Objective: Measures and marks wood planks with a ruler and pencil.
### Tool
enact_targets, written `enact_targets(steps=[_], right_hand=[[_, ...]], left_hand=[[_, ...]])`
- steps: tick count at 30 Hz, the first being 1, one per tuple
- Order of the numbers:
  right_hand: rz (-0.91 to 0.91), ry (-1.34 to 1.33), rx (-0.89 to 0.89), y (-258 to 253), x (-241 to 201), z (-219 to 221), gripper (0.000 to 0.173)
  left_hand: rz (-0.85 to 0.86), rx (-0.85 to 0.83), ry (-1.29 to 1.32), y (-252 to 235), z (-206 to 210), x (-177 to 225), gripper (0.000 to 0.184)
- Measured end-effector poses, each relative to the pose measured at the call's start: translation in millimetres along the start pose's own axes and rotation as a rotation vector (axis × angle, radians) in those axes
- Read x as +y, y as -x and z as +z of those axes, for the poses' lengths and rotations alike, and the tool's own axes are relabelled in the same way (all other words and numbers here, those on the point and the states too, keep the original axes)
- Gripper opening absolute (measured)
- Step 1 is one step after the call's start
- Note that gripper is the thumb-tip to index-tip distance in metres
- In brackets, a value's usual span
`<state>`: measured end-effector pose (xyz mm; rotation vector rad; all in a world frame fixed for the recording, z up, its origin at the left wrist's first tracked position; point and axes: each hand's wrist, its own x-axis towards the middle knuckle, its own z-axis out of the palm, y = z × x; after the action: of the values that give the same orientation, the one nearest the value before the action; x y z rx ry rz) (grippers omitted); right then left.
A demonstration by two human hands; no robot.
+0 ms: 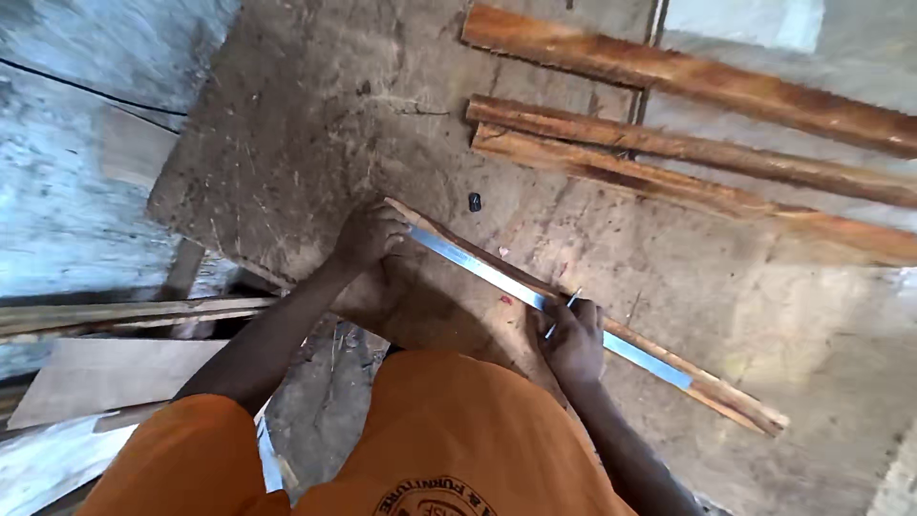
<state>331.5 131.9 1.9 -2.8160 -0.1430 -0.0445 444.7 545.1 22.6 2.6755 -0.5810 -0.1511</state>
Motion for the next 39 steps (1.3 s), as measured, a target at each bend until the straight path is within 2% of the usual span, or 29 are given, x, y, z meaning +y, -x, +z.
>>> enact_targets(steps=[3,9,13,18,23,27,30,33,39], right_hand=[[-0.002,0.000,0.024,0,0,4,0.029],[-0.026,0.009,0.043,10,3,5,0.034],[-0.039,0.014,0.033,9,9,8,0.029],[-0.104,0.010,0.111,6,18,16,0.033],[-0.123,0.014,0.050,1,21,13,0.032],[-0.220,-0.054,0.034,1,32,8,0.024],[-0.253,-0.098,0.019,-1,37,6,0.024],[-0.264,-0.141,-0.006,-4,42,6,0.022],[-0.238,-0.112,-0.035,-7,35,0,0.021]], left_hand=[[-0.015,0.064,-0.035,-3,3,5,0.017],[-0.146,0.069,-0.106,5,10,40,0.024],[-0.418,-0.074,-0.158,2,10,84,0.050],[-0.616,-0.031,-0.178,-10,20,129,0.068],[-0.799,-0.115,-0.140,-29,20,163,0.091],[-0.874,-0.248,-0.083,-47,20,178,0.100],[-0.906,-0.233,-0.087,-55,24,183,0.092],[-0.976,-0.249,-0.097,-63,26,184,0.105],[-1.009,-0.285,-0.106,-68,29,184,0.108]])
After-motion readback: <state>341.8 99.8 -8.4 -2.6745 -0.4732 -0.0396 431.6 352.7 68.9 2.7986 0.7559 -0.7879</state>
